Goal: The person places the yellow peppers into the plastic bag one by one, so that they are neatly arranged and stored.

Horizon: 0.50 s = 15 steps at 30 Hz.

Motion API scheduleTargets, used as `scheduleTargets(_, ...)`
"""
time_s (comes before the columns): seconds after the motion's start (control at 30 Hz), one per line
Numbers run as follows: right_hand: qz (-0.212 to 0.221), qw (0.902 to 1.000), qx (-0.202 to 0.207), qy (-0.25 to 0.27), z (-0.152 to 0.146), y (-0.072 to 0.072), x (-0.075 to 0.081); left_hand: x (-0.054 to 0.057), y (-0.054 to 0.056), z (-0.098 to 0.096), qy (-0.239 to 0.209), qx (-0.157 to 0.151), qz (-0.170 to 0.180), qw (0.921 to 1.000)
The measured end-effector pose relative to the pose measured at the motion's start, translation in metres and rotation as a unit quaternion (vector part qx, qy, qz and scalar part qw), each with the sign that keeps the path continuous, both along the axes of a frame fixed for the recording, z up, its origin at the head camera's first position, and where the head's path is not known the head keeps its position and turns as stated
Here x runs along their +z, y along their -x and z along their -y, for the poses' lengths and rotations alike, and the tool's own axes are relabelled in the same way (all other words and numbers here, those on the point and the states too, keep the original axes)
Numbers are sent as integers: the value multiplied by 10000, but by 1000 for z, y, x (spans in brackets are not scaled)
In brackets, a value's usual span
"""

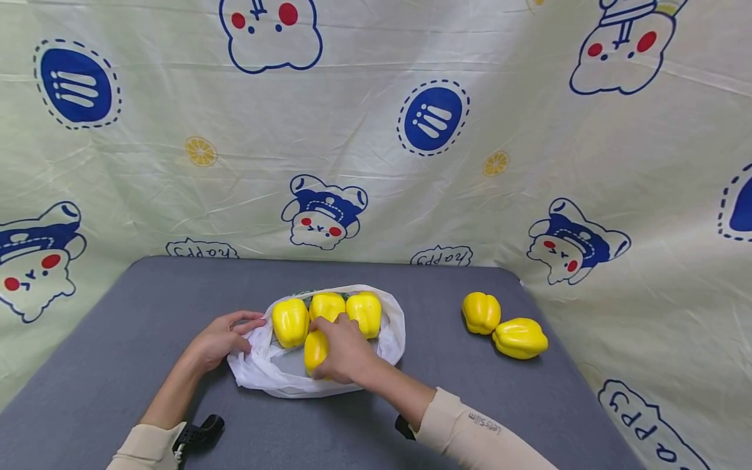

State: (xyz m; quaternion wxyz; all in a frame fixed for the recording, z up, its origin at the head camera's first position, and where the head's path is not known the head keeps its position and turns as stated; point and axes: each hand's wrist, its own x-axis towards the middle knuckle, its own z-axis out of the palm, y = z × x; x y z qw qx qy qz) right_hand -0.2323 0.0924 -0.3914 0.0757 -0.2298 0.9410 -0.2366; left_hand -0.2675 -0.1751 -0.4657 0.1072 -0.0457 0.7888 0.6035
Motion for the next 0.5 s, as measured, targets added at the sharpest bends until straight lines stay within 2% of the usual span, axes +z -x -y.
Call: scheduleTargets(0.5, -100, 9999, 119, 47, 10, 0, -11, 0, 0, 0, -13, 13, 19, 10000)
